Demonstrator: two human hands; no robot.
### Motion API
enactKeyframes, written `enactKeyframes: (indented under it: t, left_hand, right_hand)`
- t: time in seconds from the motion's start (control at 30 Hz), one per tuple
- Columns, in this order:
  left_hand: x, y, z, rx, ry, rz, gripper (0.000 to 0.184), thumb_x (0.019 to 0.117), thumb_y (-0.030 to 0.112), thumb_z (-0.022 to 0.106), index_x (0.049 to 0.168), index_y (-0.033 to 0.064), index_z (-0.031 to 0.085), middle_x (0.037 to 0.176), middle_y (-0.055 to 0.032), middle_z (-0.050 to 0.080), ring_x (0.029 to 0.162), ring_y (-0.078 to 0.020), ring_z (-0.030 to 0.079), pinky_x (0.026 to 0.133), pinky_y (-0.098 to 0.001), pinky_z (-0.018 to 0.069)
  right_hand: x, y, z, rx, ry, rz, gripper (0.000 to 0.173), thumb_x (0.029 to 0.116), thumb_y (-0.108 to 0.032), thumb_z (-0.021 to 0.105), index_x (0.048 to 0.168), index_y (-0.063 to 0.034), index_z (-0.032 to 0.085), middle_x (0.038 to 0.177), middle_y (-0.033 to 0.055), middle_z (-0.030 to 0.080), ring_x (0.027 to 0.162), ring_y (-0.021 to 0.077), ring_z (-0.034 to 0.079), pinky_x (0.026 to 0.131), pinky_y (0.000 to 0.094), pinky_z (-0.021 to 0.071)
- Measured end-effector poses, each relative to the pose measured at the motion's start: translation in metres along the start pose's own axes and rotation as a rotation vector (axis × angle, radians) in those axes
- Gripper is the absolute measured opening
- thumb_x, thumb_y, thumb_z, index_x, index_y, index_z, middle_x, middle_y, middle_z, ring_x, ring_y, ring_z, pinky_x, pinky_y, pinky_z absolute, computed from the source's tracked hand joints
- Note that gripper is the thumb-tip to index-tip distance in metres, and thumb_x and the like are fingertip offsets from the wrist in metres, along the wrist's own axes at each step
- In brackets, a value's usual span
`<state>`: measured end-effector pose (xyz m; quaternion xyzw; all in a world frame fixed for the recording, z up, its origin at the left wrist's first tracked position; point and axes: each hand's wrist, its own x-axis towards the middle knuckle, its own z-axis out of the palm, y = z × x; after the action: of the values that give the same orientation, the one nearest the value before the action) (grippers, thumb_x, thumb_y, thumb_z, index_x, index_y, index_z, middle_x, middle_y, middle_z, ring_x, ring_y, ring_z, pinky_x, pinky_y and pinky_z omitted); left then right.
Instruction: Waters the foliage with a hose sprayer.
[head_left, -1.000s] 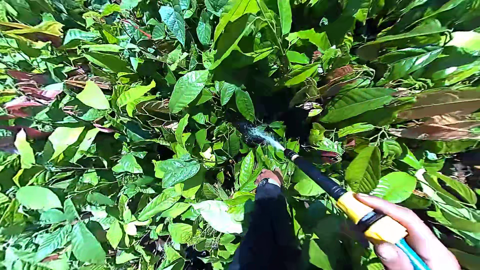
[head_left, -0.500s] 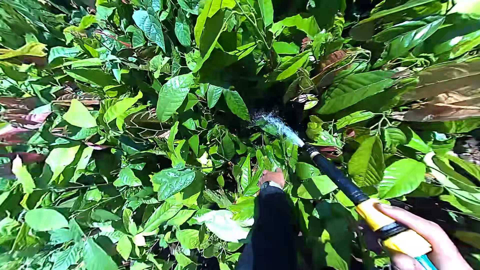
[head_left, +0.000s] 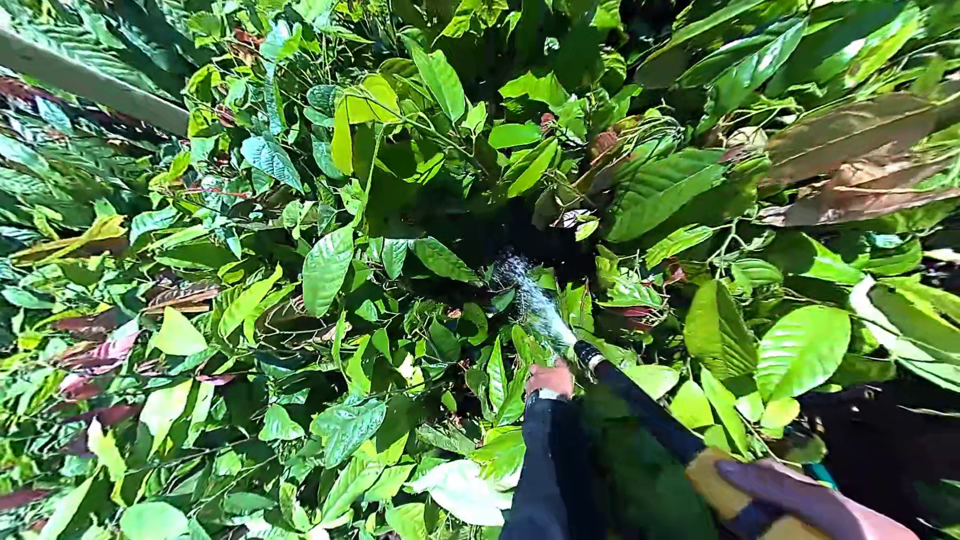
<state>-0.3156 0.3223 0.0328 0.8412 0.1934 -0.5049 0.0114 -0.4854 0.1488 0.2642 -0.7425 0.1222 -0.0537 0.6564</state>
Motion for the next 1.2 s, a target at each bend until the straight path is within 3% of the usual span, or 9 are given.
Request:
enactKeyframes:
  t: [0.17,0.3,0.4,0.53,0.63,0.77,0.9,1.07,1.2]
  left_hand:
    - [0.009,-0.001,0.012,-0.055,0.043,-0.036,0.085,0.1016,0.066,0.042,0.153,-0.0011,0.041,0.141,-0.0267,0.060,0.134,-0.0382,0.058,0.110,-0.0562,0.0477]
    - [0.015,-0.001,0.018,-0.050,0.055,-0.046,0.084,0.1018,0.065,0.044,0.153,-0.0018,0.040,0.140,-0.0278,0.060,0.133,-0.0396,0.059,0.109,-0.0560,0.0482]
    - [0.015,-0.002,0.017,-0.037,0.042,-0.047,0.086,0.1011,0.066,0.043,0.154,-0.0006,0.039,0.141,-0.0273,0.060,0.133,-0.0393,0.058,0.109,-0.0560,0.0485]
    - [0.011,-0.001,0.016,-0.003,0.037,-0.049,0.086,0.1022,0.065,0.042,0.154,-0.0025,0.037,0.142,-0.0282,0.059,0.134,-0.0396,0.058,0.110,-0.0550,0.0479]
    - [0.009,-0.001,0.016,-0.047,0.039,-0.058,0.085,0.1014,0.066,0.043,0.155,-0.0005,0.038,0.142,-0.0272,0.059,0.135,-0.0394,0.057,0.111,-0.0552,0.0472]
    - [0.007,-0.001,0.017,-0.046,0.043,-0.059,0.084,0.1013,0.064,0.045,0.155,-0.0007,0.038,0.141,-0.0273,0.059,0.135,-0.0394,0.057,0.111,-0.0548,0.0471]
    - [0.011,-0.001,0.021,-0.053,0.055,-0.056,0.086,0.1003,0.067,0.045,0.154,-0.0002,0.039,0.141,-0.0270,0.060,0.134,-0.0394,0.058,0.110,-0.0554,0.0476]
    - [0.006,-0.003,0.021,-0.060,0.037,-0.045,0.086,0.1012,0.066,0.043,0.157,0.0006,0.036,0.144,-0.0283,0.057,0.136,-0.0409,0.055,0.111,-0.0573,0.0460]
    - [0.011,-0.003,0.022,-0.090,0.045,-0.090,0.087,0.0976,0.071,0.045,0.157,0.0073,0.039,0.149,-0.0285,0.052,0.139,-0.0448,0.050,0.111,-0.0639,0.0426]
  right_hand:
    - [-0.002,0.010,-0.011,0.020,0.076,0.010,0.055,0.0984,-0.043,0.066,0.139,-0.0069,0.056,0.120,0.0135,0.067,0.105,0.0104,0.066,0.093,0.0301,0.0550]
    - [-0.003,0.007,-0.032,-0.023,-0.043,0.005,0.058,0.0995,-0.046,0.064,0.135,0.0001,0.060,0.119,0.0194,0.070,0.109,0.0143,0.068,0.096,0.0325,0.0554]
    - [-0.008,0.011,-0.031,0.024,0.029,-0.011,0.057,0.0995,-0.047,0.061,0.141,-0.0082,0.056,0.127,0.0106,0.067,0.106,0.0100,0.067,0.090,0.0289,0.0572]
    - [-0.008,0.011,-0.046,0.057,-0.069,0.009,0.061,0.0973,-0.044,0.065,0.138,0.0004,0.057,0.123,0.0173,0.068,0.107,0.0142,0.068,0.094,0.0324,0.0559]
    - [-0.008,0.012,-0.044,0.010,0.033,-0.026,0.063,0.0970,-0.049,0.061,0.140,-0.0041,0.056,0.122,0.0130,0.067,0.097,0.0115,0.067,0.083,0.0294,0.0572]
    - [-0.002,0.007,-0.053,0.018,-0.087,0.022,0.063,0.0983,-0.047,0.062,0.136,0.0030,0.058,0.120,0.0196,0.069,0.103,0.0155,0.068,0.090,0.0333,0.0570]
    - [-0.002,0.013,-0.045,0.001,0.007,-0.006,0.060,0.0986,-0.046,0.061,0.138,-0.0013,0.057,0.123,0.0144,0.067,0.097,0.0111,0.068,0.082,0.0288,0.0574]
    - [0.004,0.009,-0.054,0.009,-0.118,0.040,0.062,0.0986,-0.044,0.061,0.135,0.0064,0.056,0.119,0.0217,0.067,0.098,0.0166,0.068,0.085,0.0342,0.0575]
    - [0.016,0.017,-0.048,0.097,-0.042,0.010,0.070,0.0950,-0.053,0.061,0.133,0.0059,0.055,0.121,0.0112,0.065,0.106,0.0088,0.063,0.093,0.0299,0.0529]
